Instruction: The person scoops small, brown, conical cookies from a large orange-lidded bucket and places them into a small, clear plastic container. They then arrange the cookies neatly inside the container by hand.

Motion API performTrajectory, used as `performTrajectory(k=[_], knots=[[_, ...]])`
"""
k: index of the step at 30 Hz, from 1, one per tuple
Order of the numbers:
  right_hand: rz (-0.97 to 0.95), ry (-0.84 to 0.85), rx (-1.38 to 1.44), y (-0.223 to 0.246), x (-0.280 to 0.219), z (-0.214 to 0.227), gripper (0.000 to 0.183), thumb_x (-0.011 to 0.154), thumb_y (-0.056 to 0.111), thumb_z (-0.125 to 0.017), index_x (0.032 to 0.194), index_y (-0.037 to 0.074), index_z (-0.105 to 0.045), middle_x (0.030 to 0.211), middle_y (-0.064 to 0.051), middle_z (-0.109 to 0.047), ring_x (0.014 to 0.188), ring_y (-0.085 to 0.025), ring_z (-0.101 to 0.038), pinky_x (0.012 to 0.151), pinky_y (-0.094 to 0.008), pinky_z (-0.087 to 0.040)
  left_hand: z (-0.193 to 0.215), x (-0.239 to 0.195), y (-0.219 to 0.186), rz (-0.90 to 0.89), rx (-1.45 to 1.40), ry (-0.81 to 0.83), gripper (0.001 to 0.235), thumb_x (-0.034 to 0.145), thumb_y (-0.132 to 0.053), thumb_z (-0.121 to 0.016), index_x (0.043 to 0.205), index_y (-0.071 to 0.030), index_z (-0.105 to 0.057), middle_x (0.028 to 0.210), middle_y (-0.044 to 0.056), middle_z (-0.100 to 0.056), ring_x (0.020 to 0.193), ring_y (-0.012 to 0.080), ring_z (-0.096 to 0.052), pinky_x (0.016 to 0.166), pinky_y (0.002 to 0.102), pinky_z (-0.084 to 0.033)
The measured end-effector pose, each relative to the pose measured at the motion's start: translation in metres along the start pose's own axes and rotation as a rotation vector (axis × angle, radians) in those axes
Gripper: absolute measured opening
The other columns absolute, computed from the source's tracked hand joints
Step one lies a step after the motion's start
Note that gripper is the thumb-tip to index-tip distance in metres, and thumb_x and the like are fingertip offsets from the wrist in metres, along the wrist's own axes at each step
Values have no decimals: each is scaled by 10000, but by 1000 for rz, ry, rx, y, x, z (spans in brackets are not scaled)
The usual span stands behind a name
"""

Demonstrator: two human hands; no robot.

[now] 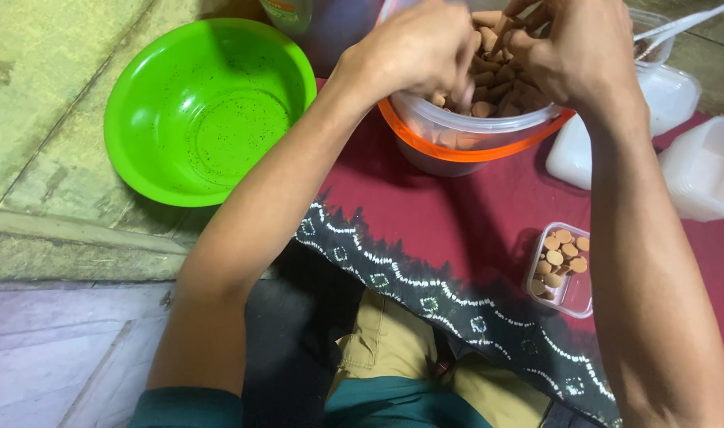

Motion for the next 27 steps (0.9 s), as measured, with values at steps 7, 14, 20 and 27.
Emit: performTrajectory(k=[7, 14, 20, 27], knots=[[30, 18, 49, 8, 1, 2, 214, 867, 85, -656, 1055, 67, -756, 986, -55, -776, 889, -252, -716, 702, -447, -497, -39, 11, -18, 164, 303, 834, 818, 751, -490, -732, 1392, -37, -501, 1574, 97, -397, 1566, 261, -108, 1271, 438, -66], [-2, 18, 9, 7, 3, 4, 294, 837, 149, -663, 1102, 91, -776, 1040, -83, -785, 942, -355, -698, 716, -532, -486, -44, 12, -14, 197, 351, 874, 1133, 702, -810, -746, 1395, 60, -530, 1450, 92, -558, 1474, 254, -378, 1283, 452, -78], [-5, 19, 38, 7, 2, 3, 306, 828, 108, -665, 1115, 58, -758, 1025, -105, -787, 935, -319, -724, 695, -519, -510, -30, 4, -1, 275, 274, 789, 670, 778, -621, -836, 1102, -44, -733, 1083, 85, -754, 1034, 286, -681, 895, 417, -531], [-14, 16, 56, 7, 3, 3, 323, 781, 113, -629, 1078, 58, -745, 938, -77, -778, 855, -275, -730, 665, -467, -514, -53, 16, -15, 247, 330, 819, 1038, 782, -604, -796, 1489, 37, -390, 1502, 77, -511, 1500, 221, -327, 1275, 407, -104]])
Point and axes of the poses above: each hand's wrist, its own x-axis towards the middle knuckle, its own z-axis out of the back of the hand, y = z × x, the point moved 5 cm from there along x, towards the middle knuckle
